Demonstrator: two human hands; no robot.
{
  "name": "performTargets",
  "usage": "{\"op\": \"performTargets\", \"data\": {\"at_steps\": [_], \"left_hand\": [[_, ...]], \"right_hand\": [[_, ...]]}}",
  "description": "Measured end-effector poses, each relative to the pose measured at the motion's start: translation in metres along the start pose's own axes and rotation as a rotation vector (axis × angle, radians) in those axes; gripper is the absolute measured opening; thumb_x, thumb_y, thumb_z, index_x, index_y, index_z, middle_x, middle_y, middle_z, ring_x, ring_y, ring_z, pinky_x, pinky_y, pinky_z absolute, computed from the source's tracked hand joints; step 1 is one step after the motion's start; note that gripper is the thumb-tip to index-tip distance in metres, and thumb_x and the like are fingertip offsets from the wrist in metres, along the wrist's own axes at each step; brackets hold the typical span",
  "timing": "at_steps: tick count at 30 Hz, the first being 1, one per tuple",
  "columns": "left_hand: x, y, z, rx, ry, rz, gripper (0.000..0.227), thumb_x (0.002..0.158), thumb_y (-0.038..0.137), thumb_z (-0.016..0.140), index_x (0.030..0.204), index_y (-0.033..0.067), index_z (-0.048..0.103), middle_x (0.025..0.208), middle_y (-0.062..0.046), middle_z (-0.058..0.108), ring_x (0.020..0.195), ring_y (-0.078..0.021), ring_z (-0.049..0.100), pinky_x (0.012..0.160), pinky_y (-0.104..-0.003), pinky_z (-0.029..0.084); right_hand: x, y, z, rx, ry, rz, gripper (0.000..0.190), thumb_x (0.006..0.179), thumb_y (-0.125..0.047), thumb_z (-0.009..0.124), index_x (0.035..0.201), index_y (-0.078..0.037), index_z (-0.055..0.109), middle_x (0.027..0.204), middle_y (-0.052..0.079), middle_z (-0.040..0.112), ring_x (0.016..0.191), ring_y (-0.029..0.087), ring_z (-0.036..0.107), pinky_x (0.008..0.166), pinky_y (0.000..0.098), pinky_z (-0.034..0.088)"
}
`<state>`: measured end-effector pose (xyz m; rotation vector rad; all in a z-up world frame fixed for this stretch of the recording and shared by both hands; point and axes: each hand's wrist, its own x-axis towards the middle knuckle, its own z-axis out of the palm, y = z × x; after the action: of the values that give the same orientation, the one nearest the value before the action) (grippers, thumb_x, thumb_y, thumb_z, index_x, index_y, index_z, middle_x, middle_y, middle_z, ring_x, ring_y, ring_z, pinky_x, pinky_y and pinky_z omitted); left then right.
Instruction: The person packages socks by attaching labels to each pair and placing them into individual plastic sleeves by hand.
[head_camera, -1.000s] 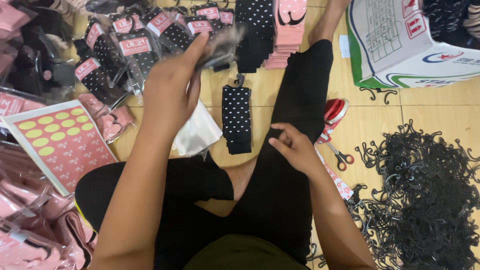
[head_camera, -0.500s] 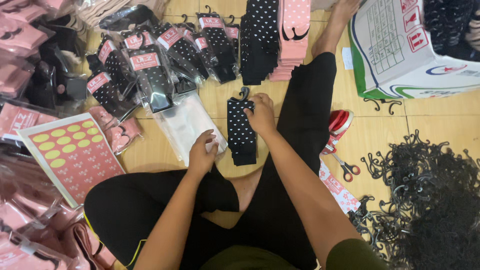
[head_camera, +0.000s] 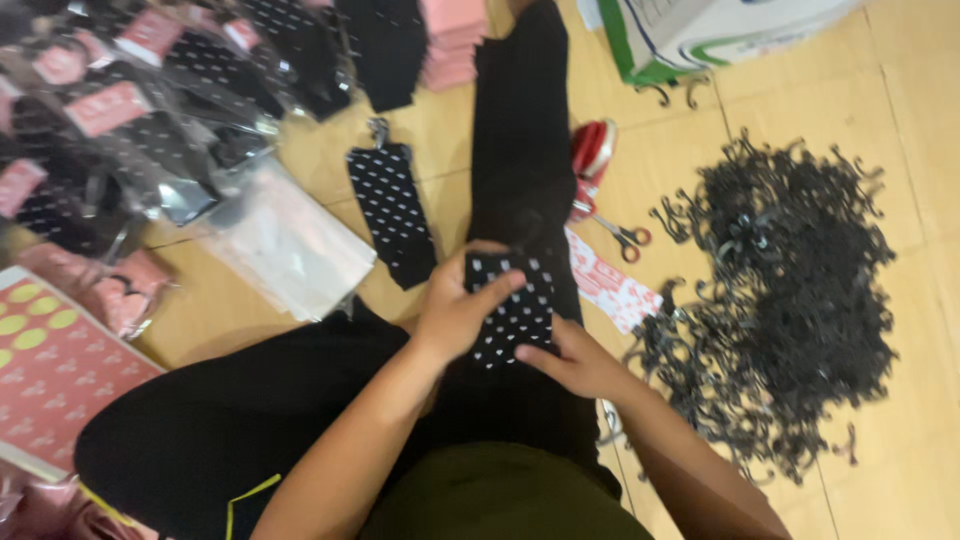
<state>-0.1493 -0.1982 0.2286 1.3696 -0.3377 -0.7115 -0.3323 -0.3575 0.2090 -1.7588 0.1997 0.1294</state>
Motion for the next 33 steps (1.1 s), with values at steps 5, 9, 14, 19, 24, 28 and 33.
{"op": "performTargets", "data": {"at_steps": [5,9,14,19,24,28,33], "left_hand": [[0.031,-0.089,0.022,0.159,0.041,-0.377,0.054,0.09,0.048,0.089,0.13,0.0148,0.072,0.121,-0.01,0.078,0.12,-0.0257,0.071,0.106,-0.044,0.054],[0.019,-0.093,0.023,0.027,0.09,-0.397,0.041,0.087,0.034,0.094,0.116,0.0168,0.07,0.105,-0.001,0.081,0.105,-0.0171,0.075,0.098,-0.034,0.057],[0.003,-0.1,0.022,-0.233,0.043,-0.267,0.057,0.086,0.006,0.089,0.137,0.0054,0.063,0.115,-0.008,0.077,0.112,-0.0182,0.071,0.098,-0.034,0.062],[0.004,-0.111,0.024,-0.232,0.009,-0.222,0.057,0.086,0.005,0.088,0.138,0.0097,0.065,0.116,-0.008,0.079,0.113,-0.0157,0.07,0.097,-0.035,0.063],[0.004,-0.114,0.023,-0.192,-0.018,-0.222,0.066,0.084,0.005,0.091,0.144,0.0056,0.063,0.123,-0.012,0.076,0.119,-0.0213,0.067,0.103,-0.039,0.06],[0.006,-0.14,0.015,-0.208,-0.04,-0.165,0.078,0.076,0.0,0.094,0.147,0.0074,0.062,0.128,-0.011,0.075,0.125,-0.0202,0.065,0.108,-0.04,0.058],[-0.013,-0.106,0.011,0.008,-0.095,-0.224,0.089,0.087,0.027,0.093,0.158,-0.0035,0.05,0.151,-0.027,0.062,0.146,-0.038,0.055,0.121,-0.053,0.045]], "right_hand": [[-0.041,0.066,-0.075,-0.084,-0.023,0.316,0.03,0.105,-0.016,0.065,0.13,0.001,0.07,0.091,0.023,0.081,0.081,0.032,0.078,0.075,0.0476,0.063],[-0.032,0.242,-0.139,-0.89,0.571,0.449,0.034,0.104,-0.031,0.073,0.135,-0.016,0.073,0.121,0.012,0.07,0.108,0.041,0.074,0.086,0.052,0.06],[-0.031,0.238,-0.116,-1.167,0.675,0.441,0.026,0.095,-0.034,0.084,0.116,-0.02,0.078,0.129,0.0,0.067,0.116,0.034,0.068,0.093,0.0514,0.057],[-0.032,0.253,-0.117,-1.165,0.838,0.399,0.015,0.095,-0.031,0.082,0.101,-0.026,0.069,0.111,-0.006,0.068,0.105,0.029,0.069,0.094,0.0486,0.053],[0.012,0.046,-0.096,0.015,0.93,-0.034,0.01,0.114,-0.005,0.066,0.118,-0.012,0.072,0.062,-0.011,0.046,0.054,0.002,0.052,0.056,0.0169,0.043],[0.034,0.003,-0.084,-0.042,0.447,-0.101,0.032,0.093,0.009,0.075,0.121,-0.005,0.079,0.098,0.011,0.077,0.092,0.021,0.071,0.093,0.0379,0.055],[0.062,-0.002,-0.061,-0.59,0.089,0.221,0.045,0.094,-0.036,0.083,0.131,-0.028,0.059,0.085,0.004,0.08,0.085,0.039,0.076,0.082,0.0506,0.055]]}}
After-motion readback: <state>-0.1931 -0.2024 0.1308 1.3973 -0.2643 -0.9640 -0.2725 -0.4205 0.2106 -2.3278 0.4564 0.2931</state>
